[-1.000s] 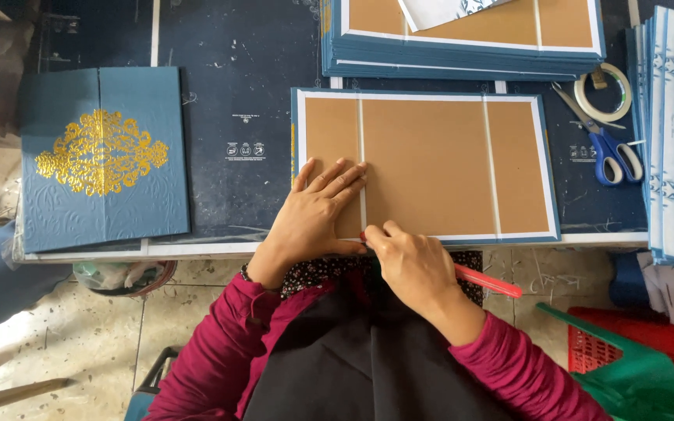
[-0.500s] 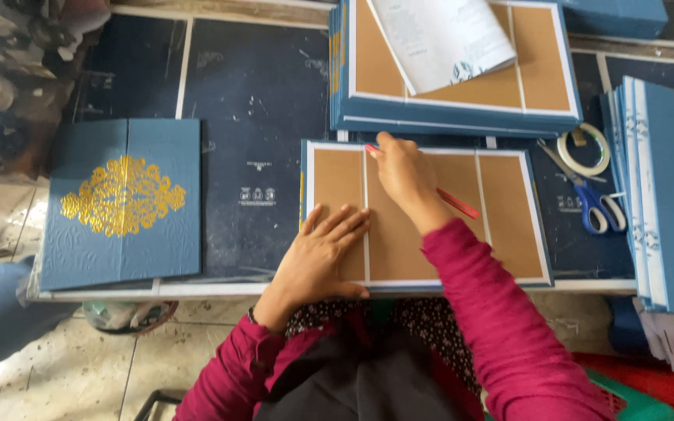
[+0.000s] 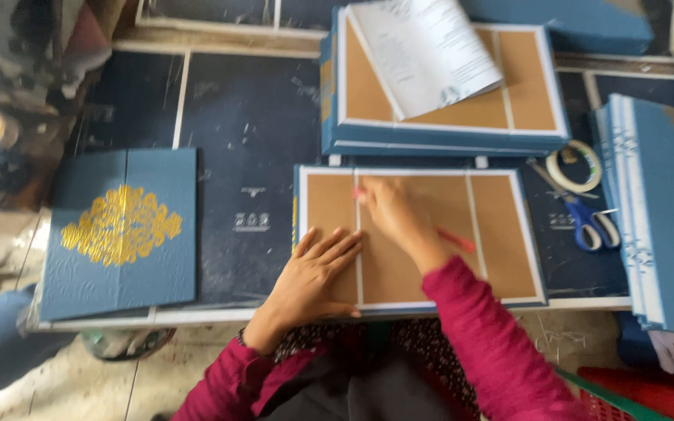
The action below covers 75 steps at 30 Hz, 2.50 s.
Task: Manually assembling invitations by applying adhesive to printed inserts and mounting them into decorative folders.
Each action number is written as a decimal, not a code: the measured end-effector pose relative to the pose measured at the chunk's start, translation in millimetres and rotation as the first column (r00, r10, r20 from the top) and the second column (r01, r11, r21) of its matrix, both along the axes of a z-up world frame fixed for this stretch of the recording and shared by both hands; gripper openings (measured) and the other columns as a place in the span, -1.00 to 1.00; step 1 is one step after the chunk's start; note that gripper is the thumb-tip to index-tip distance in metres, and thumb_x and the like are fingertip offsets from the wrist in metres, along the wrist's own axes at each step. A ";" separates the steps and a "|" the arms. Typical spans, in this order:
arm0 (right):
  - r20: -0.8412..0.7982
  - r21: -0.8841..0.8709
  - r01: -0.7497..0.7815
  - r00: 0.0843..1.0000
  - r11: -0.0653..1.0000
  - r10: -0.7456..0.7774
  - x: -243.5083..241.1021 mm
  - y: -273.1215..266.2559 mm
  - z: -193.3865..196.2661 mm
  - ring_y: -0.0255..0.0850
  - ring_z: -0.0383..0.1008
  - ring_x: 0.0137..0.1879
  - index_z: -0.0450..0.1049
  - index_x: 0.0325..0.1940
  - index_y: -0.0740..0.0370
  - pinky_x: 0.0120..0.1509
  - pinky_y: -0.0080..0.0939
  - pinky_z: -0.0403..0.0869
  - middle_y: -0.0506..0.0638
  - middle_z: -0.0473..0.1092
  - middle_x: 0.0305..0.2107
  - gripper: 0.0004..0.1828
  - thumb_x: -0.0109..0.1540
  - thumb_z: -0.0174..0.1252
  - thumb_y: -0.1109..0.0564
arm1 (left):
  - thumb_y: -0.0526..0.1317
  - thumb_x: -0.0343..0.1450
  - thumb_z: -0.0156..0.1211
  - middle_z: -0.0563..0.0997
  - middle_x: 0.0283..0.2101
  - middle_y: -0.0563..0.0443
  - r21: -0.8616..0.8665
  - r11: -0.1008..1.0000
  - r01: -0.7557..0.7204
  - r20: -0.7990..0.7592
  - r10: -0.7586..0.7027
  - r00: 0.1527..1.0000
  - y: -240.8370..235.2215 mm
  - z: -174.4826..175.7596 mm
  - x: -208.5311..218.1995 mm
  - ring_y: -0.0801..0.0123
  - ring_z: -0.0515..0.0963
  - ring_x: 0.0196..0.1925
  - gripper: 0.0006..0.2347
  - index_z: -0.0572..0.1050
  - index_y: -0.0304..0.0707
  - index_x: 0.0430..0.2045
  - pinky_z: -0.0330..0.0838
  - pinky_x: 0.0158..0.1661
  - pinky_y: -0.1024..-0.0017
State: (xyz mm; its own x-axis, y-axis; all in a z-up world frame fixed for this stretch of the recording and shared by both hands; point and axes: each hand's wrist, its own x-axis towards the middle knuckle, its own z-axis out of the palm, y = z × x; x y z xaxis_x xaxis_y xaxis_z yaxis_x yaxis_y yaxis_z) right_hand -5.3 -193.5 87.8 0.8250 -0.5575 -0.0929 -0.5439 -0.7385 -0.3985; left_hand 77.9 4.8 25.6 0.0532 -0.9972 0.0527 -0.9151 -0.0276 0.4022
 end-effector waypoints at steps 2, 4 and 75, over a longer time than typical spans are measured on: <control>0.050 0.078 0.026 0.998 0.997 -0.030 -28.6 -6.0 -16.9 0.40 0.60 -0.14 0.45 -0.29 0.31 -0.11 0.30 0.54 0.38 0.55 -0.36 -0.74 0.36 0.13 0.06 | 0.48 0.15 0.22 0.20 0.53 0.21 0.002 1.000 0.018 0.009 -0.018 1.000 -6.3 8.7 7.9 0.21 0.13 0.55 -0.05 0.20 0.07 0.44 -0.19 0.48 -0.07; 0.119 0.198 0.030 0.991 0.980 -0.055 -67.0 -35.2 -77.5 0.33 0.57 -0.10 0.45 -0.18 0.21 -0.11 0.21 0.49 0.31 0.54 -0.33 -0.76 0.25 0.32 0.04 | 0.27 0.30 0.31 0.43 0.41 0.06 0.075 0.994 0.080 -0.023 -0.079 0.997 -15.7 22.0 15.8 0.09 0.36 0.44 -0.31 0.42 -0.04 0.30 0.13 0.39 -0.08; 0.422 0.500 0.473 0.599 0.726 -0.681 -166.0 -19.6 23.7 -0.21 0.34 -0.41 0.59 -0.15 0.15 -0.22 -0.25 0.26 0.01 0.40 -0.49 -0.91 0.27 0.33 0.19 | -0.28 0.26 0.47 0.68 -0.08 -0.07 -0.081 0.970 -0.228 -0.702 0.106 0.704 -75.1 51.2 -41.1 0.07 0.69 -0.01 -0.89 0.71 -0.20 -0.41 0.58 -0.01 0.21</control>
